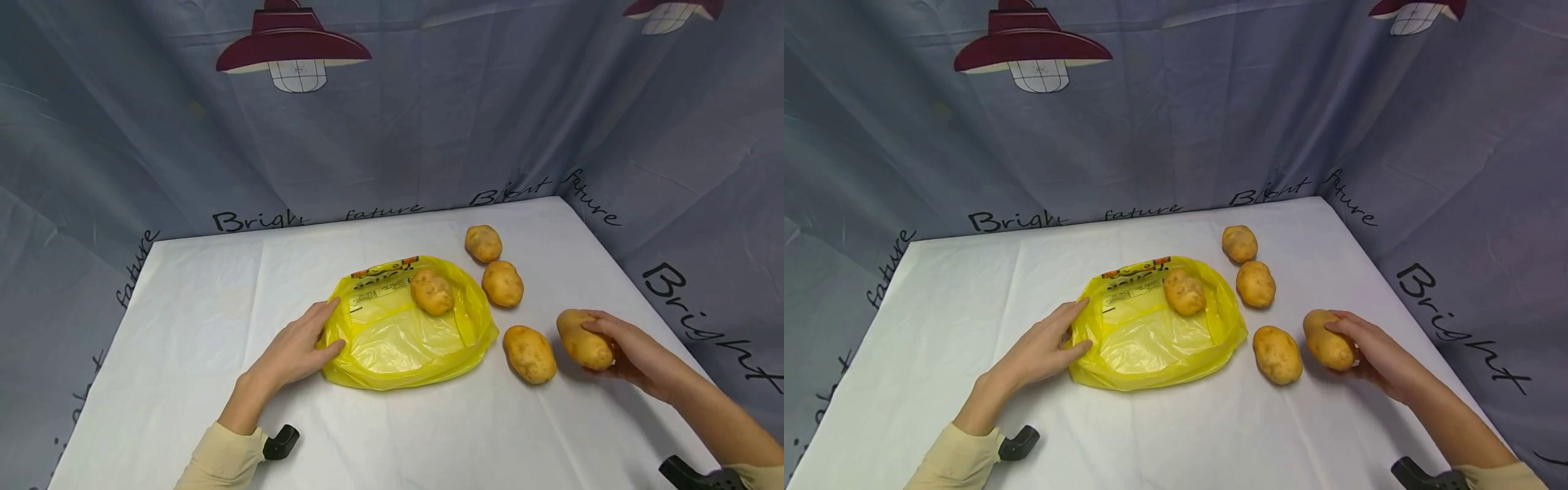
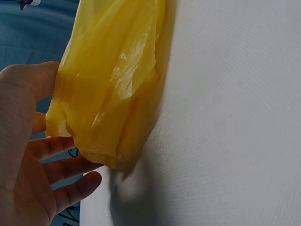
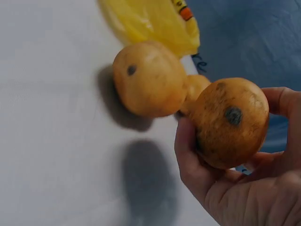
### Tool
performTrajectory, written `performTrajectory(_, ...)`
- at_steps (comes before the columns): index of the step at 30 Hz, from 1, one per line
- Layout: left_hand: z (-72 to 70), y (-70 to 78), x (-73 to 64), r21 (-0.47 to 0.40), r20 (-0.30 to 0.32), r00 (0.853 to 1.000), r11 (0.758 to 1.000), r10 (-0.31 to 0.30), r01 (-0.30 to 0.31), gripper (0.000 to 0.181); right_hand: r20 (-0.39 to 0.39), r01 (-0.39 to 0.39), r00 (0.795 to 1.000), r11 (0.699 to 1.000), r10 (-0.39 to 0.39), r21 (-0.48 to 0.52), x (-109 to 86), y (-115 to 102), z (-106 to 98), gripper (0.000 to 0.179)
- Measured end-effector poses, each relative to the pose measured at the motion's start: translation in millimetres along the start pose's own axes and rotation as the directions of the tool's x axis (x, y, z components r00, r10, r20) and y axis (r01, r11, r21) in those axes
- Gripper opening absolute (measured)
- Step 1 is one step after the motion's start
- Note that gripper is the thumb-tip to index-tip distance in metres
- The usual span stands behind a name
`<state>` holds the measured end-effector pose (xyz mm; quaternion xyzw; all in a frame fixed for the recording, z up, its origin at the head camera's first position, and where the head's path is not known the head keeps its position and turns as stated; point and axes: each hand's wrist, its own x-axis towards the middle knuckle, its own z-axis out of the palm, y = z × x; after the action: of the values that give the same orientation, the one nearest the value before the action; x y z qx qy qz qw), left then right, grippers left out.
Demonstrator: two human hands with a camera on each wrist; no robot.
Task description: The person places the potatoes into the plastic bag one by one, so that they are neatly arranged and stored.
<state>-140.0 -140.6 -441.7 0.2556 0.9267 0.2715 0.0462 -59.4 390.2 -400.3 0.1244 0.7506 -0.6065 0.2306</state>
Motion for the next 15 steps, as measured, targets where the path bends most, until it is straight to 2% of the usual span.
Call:
performTrajectory(4,0.5,0.0,0.5,0.004,-0.001,1.0,1.0,0.009,-0.009,0.077,0.046,0.005,0.999,0.99,-0.011,0.139,0.3,-7,-1,0.029)
performTrajectory(7,0.8,-0.4,0.7,0.006,-0.005,1.0,1.0,0.01,-0.01,0.077,0.061,0.032,0.997,0.981,-0.044,0.192,0.0,-14,-1,0.023)
performTrajectory(10,1.0,-0.9,0.9,0.007,-0.009,1.0,1.0,0.011,-0.011,0.077,0.077,0.052,0.995,0.976,-0.07,0.213,0.5,-22,1,0.024)
performTrajectory(15,0.9,-1.3,1.0,0.005,-0.011,1.0,1.0,0.016,-0.016,0.077,0.097,0.058,0.992,0.98,-0.077,0.188,3.8,-37,11,0.035)
